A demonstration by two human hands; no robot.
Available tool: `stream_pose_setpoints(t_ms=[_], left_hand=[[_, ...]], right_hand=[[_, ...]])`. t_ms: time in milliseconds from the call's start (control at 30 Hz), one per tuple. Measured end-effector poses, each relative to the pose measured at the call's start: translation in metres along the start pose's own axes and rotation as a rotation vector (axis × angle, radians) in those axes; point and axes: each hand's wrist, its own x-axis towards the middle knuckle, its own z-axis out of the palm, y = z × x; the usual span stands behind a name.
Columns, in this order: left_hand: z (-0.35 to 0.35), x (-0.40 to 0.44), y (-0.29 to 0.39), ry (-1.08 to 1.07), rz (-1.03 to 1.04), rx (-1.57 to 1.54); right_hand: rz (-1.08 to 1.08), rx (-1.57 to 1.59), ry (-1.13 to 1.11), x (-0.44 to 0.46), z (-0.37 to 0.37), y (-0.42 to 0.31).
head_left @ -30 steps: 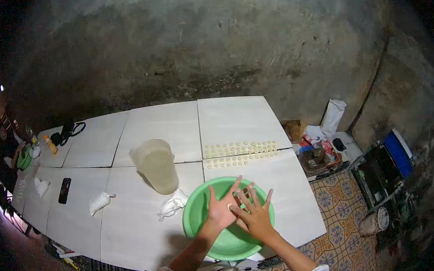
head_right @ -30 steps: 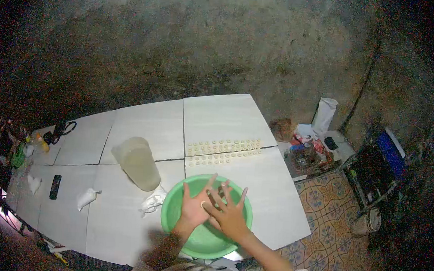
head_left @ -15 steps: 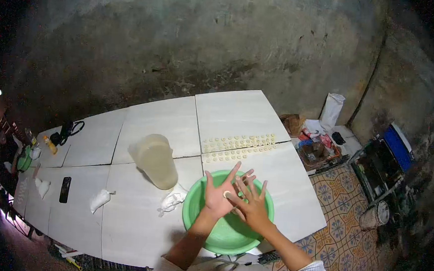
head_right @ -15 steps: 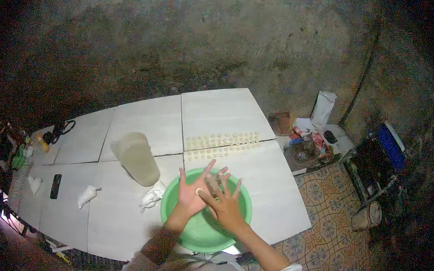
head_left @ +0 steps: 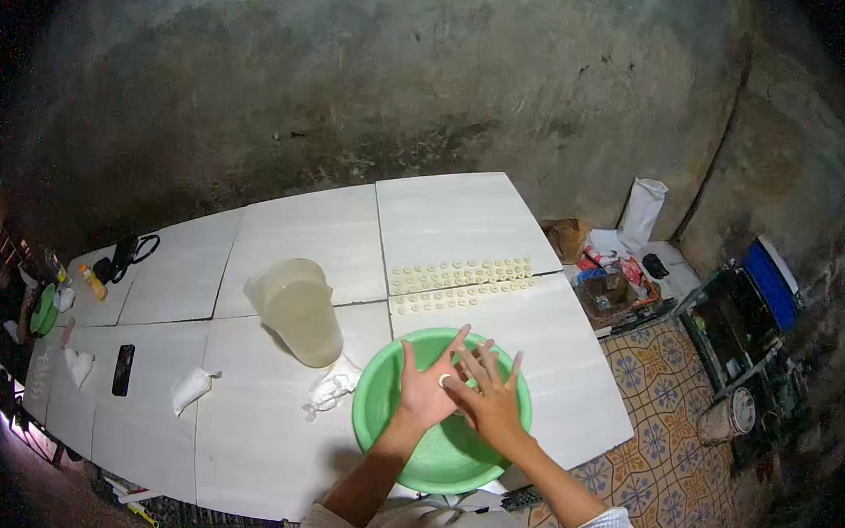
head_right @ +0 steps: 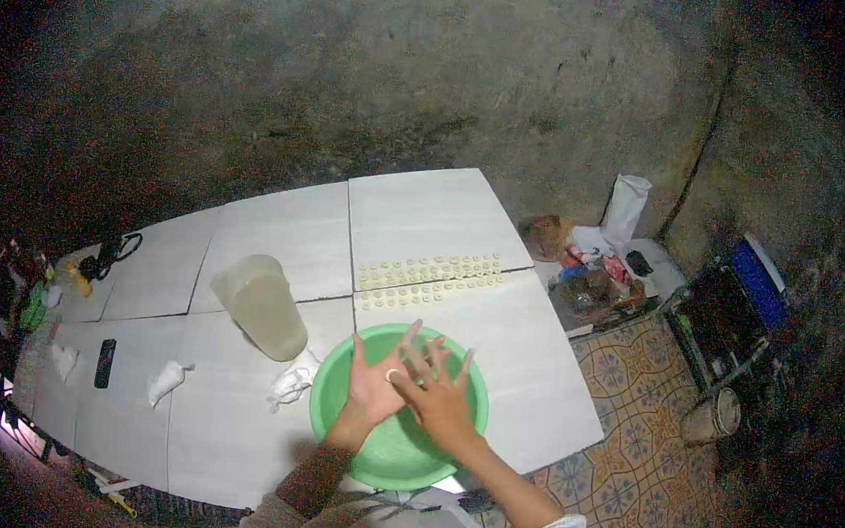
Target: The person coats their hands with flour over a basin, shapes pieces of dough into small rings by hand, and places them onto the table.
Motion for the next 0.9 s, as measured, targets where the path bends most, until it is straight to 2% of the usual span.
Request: stream_pose_setpoints(t_ms=[100,167,200,233,300,367,433,467,500,567,600,767,900], left_hand=[[-0.002,0.001,0.002,-0.034,0.020,-0.015],[-0.002,-0.004,0.005,0.039,0.005,-0.022],[-0.019,-0.003,0.006,-0.096,-0.034,-0.228],[-0.027,-0.003,0.005,-0.095,-0.033,-0.227],[-0.024,-0.003,0.005,0.029,0.021,0.148],[-0.029,-0.007,0.008,0.043,0.048,0.191],[-0.033,-0.012,0.009,0.324,0.133,0.729],[-0.037,-0.015,0.010,0.345,0.173,0.752],[-0.042,-0.018,0.011,0.347,0.169,0.754],[-0.041,-0.022,0.014,0.297,0.110,1.007],[-0.027,-0.024,0.014,0.341,0.099,1.038],[-0.028,-0.024,0.010,0.305,0.097,1.020],[-0.023,-0.025,0.009,0.357,0.085,1.082]], right_hand=[[-0.012,0.051,-0.009,-0.001,-0.005,-0.004],[0.063,0.231,-0.039,-0.002,-0.012,-0.002],[0.134,0.266,0.017,-0.001,-0.013,-0.002],[0.133,0.267,0.017,0.000,-0.012,0.000],[0.280,0.825,0.173,0.004,-0.005,0.010],[0.306,0.834,0.201,0.000,0.007,0.014],[0.681,1.434,0.094,-0.004,0.015,0.017],[0.785,1.629,0.043,-0.003,0.007,0.011],[0.787,1.632,0.045,-0.005,0.012,0.012],[0.873,1.798,0.092,-0.008,0.023,0.016],[0.834,1.808,0.075,-0.008,0.022,0.013],[0.856,1.812,0.040,-0.010,0.027,0.013],[0.901,1.710,0.082,-0.012,0.032,0.013]])
